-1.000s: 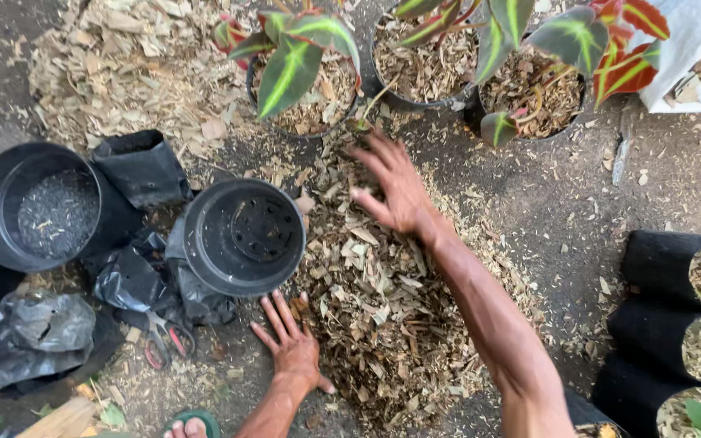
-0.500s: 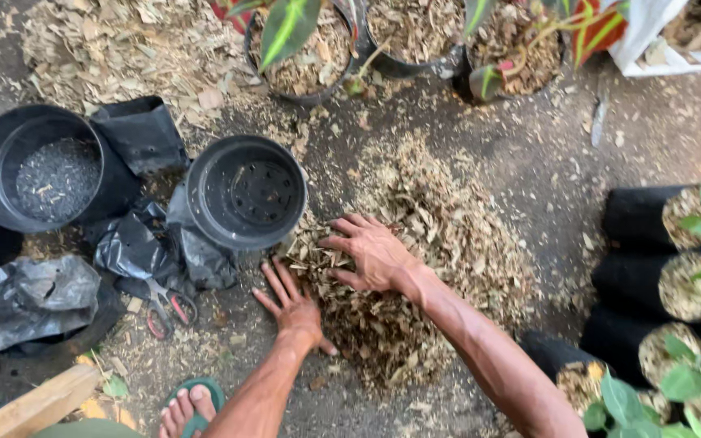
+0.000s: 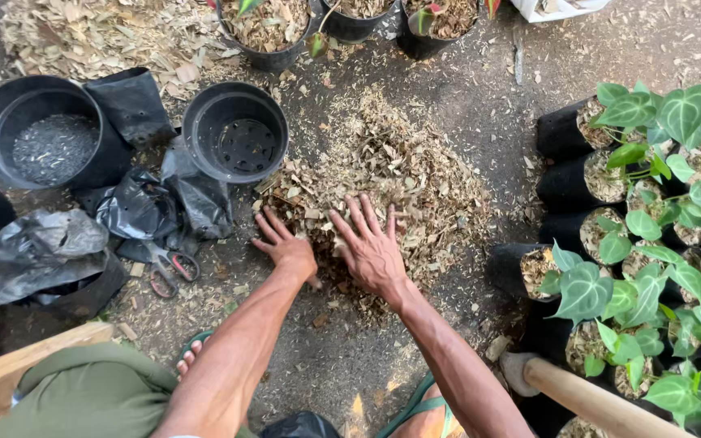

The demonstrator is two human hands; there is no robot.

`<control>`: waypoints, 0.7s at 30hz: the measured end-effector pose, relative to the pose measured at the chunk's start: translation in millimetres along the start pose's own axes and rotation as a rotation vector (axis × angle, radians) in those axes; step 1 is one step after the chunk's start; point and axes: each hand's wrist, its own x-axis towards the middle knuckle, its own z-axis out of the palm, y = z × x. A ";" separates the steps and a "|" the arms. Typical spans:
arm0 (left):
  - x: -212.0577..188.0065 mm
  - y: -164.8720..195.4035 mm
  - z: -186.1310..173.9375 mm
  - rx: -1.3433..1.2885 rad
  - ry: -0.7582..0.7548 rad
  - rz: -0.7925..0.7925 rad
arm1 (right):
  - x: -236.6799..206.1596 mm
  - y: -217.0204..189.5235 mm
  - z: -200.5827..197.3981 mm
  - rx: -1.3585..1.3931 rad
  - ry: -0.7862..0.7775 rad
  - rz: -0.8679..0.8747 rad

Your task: The person handles potted plants and wood chips, moving pots and spreading wood chips on the ground. They pick up and place down several potted plants and gather wood chips by hand.

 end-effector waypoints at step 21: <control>77.0 -11.6 -75.2 -0.849 0.854 0.482 | -81.9 84.0 50.4 0.443 0.644 1.138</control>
